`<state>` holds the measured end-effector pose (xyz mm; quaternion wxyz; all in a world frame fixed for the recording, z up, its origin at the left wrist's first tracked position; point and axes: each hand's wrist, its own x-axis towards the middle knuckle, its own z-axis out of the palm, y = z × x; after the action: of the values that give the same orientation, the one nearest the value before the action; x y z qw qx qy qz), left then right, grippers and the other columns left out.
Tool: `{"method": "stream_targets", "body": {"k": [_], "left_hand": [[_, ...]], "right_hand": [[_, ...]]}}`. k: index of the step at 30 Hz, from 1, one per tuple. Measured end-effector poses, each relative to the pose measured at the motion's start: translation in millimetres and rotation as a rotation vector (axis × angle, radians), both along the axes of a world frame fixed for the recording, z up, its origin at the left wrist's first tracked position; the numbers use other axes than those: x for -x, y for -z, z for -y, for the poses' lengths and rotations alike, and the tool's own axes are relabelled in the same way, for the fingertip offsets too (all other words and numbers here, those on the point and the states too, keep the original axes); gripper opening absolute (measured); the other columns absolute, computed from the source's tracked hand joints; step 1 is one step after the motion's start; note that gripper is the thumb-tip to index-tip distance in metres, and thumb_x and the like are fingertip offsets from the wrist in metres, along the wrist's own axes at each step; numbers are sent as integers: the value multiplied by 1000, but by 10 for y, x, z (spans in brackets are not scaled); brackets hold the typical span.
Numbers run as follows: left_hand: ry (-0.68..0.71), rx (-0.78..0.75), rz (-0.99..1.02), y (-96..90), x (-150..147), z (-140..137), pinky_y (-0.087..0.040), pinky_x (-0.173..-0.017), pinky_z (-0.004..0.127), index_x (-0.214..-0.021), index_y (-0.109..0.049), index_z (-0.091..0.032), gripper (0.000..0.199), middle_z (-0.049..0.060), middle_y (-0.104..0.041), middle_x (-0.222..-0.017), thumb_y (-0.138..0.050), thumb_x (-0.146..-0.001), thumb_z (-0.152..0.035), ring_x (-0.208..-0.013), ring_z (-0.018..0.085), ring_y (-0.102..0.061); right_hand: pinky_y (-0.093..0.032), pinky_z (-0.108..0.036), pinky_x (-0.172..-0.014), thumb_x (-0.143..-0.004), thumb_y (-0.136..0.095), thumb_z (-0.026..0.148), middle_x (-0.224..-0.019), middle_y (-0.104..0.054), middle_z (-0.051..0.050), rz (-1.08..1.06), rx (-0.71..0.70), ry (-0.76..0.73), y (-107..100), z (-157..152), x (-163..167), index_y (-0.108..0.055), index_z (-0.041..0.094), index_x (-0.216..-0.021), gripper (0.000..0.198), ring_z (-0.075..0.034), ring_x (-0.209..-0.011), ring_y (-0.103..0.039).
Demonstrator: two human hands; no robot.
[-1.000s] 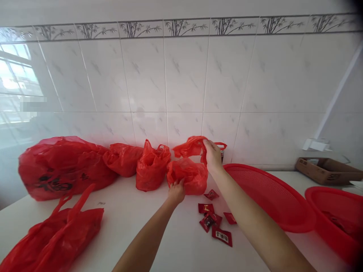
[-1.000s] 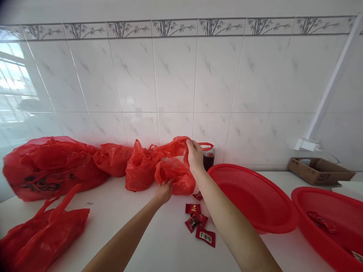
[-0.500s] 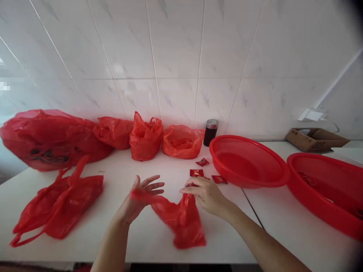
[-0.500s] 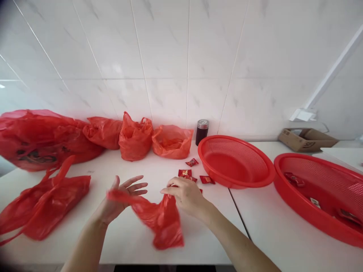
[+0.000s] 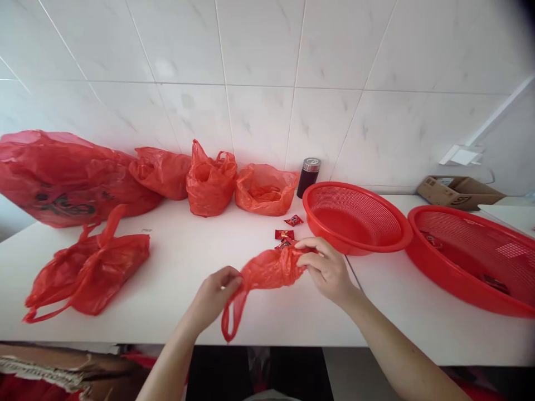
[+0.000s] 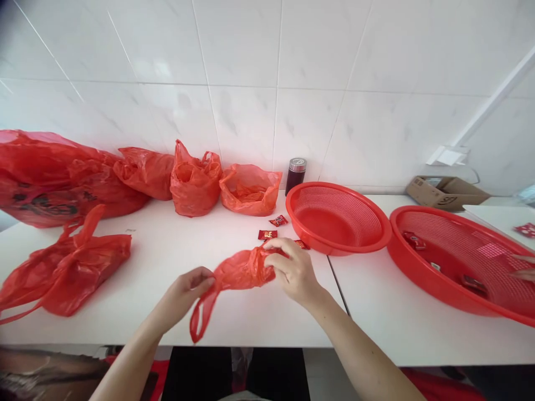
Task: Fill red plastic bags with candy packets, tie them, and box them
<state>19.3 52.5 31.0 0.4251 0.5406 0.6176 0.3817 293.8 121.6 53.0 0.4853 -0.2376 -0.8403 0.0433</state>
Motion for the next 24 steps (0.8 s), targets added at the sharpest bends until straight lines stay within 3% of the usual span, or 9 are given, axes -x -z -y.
{"method": "stream_targets", "body": {"k": [2,4,7,9,12,16,21,24], "left_hand": [[-201,-2,225,13,173,2,-39,-53,23,-78,-60,-18,31,-3,-62,-63,-69,-74,-47,-56,13,-54],[-314,39,477,-12,308,15,-41,-52,22,-81,-58,-18,36,-2,-64,-67,-76,-68,-46,-54,13,-56],[-326,74,736,-63,318,40,-45,-52,21,-82,-58,-18,32,-2,-65,-70,-80,-67,-36,-57,12,-59],[-286,79,822,-92,199,50,-45,-51,19,-78,-58,-17,27,-3,-63,-68,-79,-70,-32,-56,10,-58],[-201,108,884,-161,-39,82,-47,-54,18,-78,-58,-17,22,-3,-62,-68,-75,-76,-31,-57,9,-58],[-143,187,905,-271,-165,214,-53,-62,23,-86,-64,-17,24,1,-68,-77,-79,-71,-28,-62,12,-63],[-455,199,862,-206,178,343,-46,-46,21,-83,-63,-19,29,-1,-64,-73,-82,-62,-25,-50,10,-55],[-704,-90,707,-162,316,363,-41,-46,17,-77,-56,-20,24,-5,-55,-68,-76,-66,-27,-52,7,-49]], "right_hand": [[-48,-29,-72,-83,-46,-3,-104,-59,-5,7,-12,67,50,-22,-167,-59,19,-74,27,-16,-94,-60],[-48,-32,-74,-83,-45,-3,-103,-60,-5,89,16,139,79,-40,-313,-57,19,-72,27,-17,-92,-59],[-47,-41,-83,-81,-44,-1,-117,-58,-6,285,127,168,10,19,-367,-61,20,-75,28,-22,-104,-56],[-46,-43,-89,-80,-44,0,-126,-54,-7,284,172,122,-94,131,-244,-64,22,-82,29,-24,-113,-53],[-45,-41,-94,-81,-49,6,-124,-56,-7,228,145,9,-165,305,122,-68,23,-90,27,-23,-115,-51],[-39,-48,-102,-85,-57,22,-135,-54,-9,437,114,38,115,264,563,-70,21,-95,16,-29,-123,-46],[-45,-36,-87,-88,-45,11,-113,-65,-10,593,349,341,459,-48,518,-70,16,-93,25,-24,-104,-58],[-45,-31,-71,-84,-45,9,-103,-67,-9,634,421,411,397,-85,385,-69,16,-94,27,-21,-84,-63]]}}
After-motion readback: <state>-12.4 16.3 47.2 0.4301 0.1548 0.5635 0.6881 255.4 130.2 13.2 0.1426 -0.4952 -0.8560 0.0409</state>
